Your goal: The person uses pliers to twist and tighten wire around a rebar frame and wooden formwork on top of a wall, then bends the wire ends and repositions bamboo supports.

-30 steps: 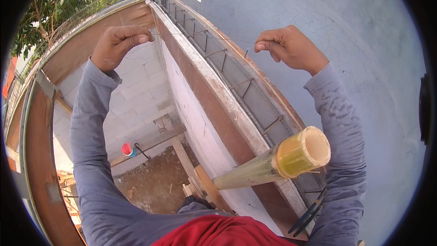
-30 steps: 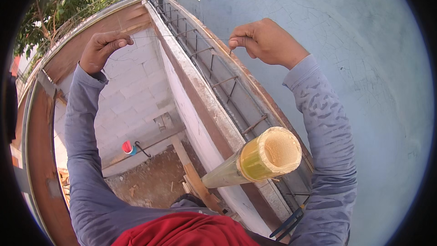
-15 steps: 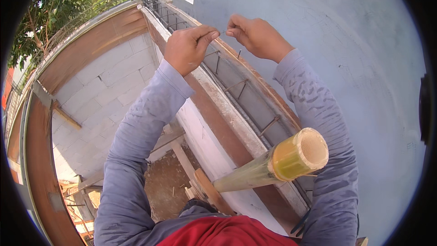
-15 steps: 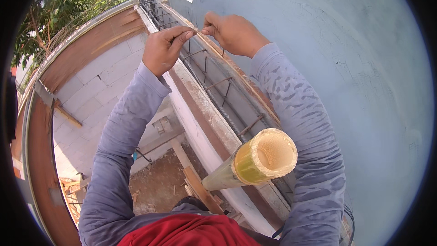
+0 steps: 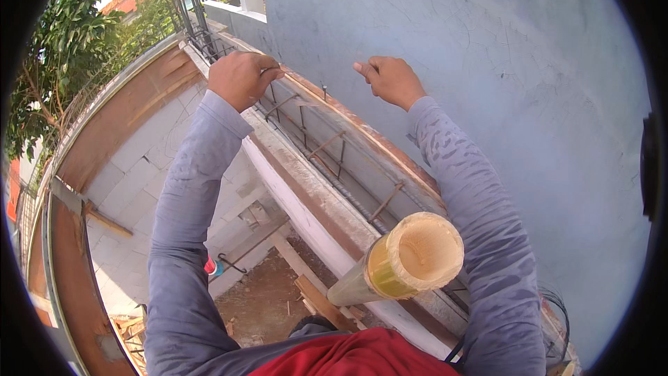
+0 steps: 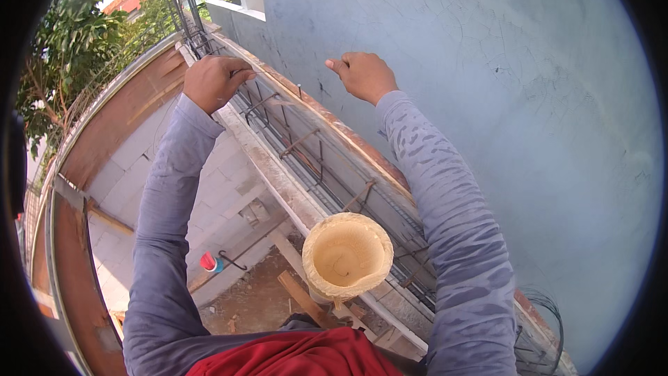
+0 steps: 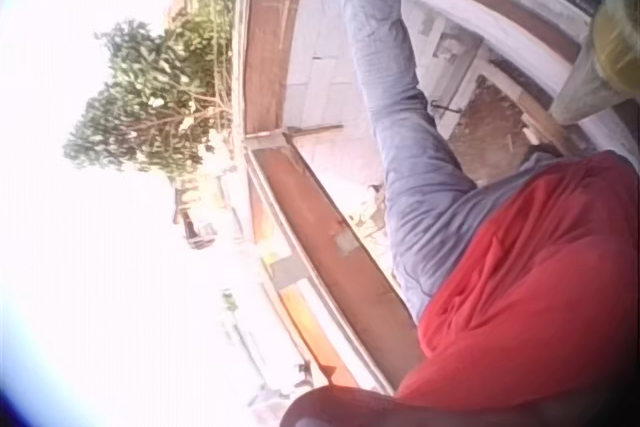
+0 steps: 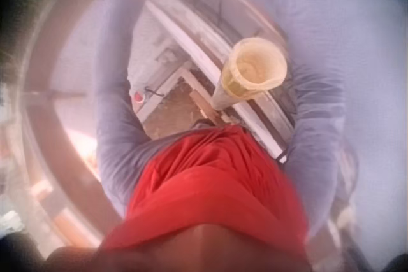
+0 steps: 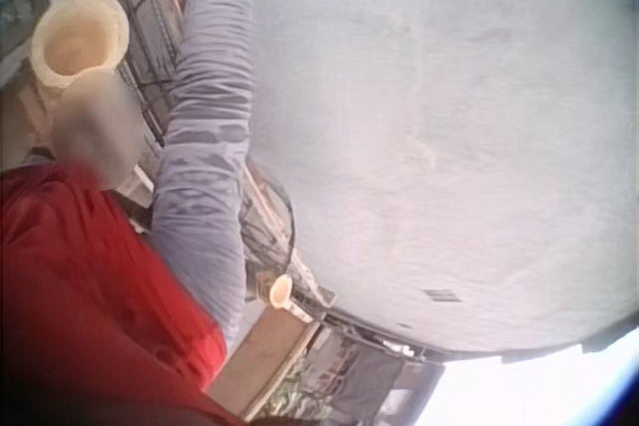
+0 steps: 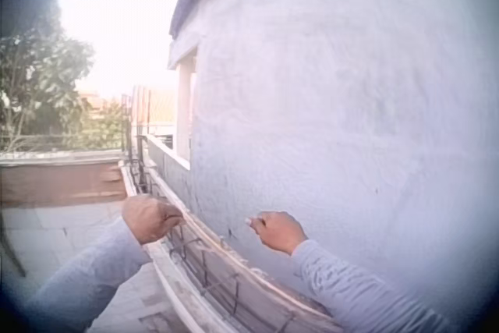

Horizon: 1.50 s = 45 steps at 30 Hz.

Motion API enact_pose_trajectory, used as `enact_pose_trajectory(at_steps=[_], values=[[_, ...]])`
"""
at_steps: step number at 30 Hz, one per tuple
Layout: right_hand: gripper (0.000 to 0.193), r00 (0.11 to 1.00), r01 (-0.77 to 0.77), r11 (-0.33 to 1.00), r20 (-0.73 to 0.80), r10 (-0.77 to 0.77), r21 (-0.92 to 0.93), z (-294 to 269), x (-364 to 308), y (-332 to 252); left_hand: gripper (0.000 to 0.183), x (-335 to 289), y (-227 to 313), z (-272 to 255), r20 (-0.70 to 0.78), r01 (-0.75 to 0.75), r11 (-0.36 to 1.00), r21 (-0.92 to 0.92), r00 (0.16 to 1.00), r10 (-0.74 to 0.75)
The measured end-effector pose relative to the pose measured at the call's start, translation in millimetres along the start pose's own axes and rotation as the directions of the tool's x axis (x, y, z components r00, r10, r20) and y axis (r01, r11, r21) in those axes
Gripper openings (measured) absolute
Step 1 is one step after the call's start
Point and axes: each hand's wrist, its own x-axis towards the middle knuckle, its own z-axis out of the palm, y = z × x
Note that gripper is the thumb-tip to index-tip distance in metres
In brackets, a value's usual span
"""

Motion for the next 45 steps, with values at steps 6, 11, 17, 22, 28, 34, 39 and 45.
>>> enact_pose_trajectory(at_steps=[6, 11, 17, 22, 28, 34, 39, 45], values=[[0.041, 0.973, 0.061, 0.958, 0.23, 0.005, -0.279, 42.6, -24.5, 2.1, 0.016, 39.0, 12.4, 20.3, 0.247, -0.187, 0.982, 0.021, 0.953, 0.176], [0.031, 0.939, 0.142, 0.951, 0.342, -0.04, -0.276, 59.2, -23.7, 11.8, 0.014, 60.4, 18.3, 39.8, 0.357, -0.221, 0.975, 0.01, 0.912, 0.203], [0.033, 0.921, 0.159, 0.953, 0.385, -0.049, -0.257, 61.1, -24.8, 14.1, 0.013, 68.9, 13.8, 52.3, 0.368, -0.268, 0.963, -0.034, 0.892, 0.262], [0.032, 0.913, 0.153, 0.956, 0.406, -0.04, -0.249, 61.9, -25.5, 14.8, 0.012, 71.1, 16.3, 54.0, 0.335, -0.339, 0.941, -0.011, 0.885, 0.323], [0.033, 0.899, 0.138, 0.968, 0.436, -0.033, -0.21, 65.5, -23.7, 18.4, 0.011, 65.9, 14.9, 51.7, 0.278, -0.398, 0.918, -0.001, 0.881, 0.382], [0.034, 0.882, 0.137, 0.975, 0.47, -0.04, -0.173, 67.8, -20.7, 23.6, 0.009, 58.0, 20.7, 58.3, 0.259, -0.457, 0.886, 0.072, 0.867, 0.426], [0.037, 0.886, 0.142, 0.975, 0.461, -0.048, -0.172, 68.1, -23.2, 24.2, 0.008, 51.6, 24.9, 61.8, 0.288, -0.496, 0.867, 0.052, 0.838, 0.463], [0.034, 0.903, 0.132, 0.979, 0.427, -0.055, -0.153, 67.8, -22.2, 18.7, 0.013, 50.0, 11.6, 82.5, 0.256, -0.563, 0.823, -0.069, 0.788, 0.56]])
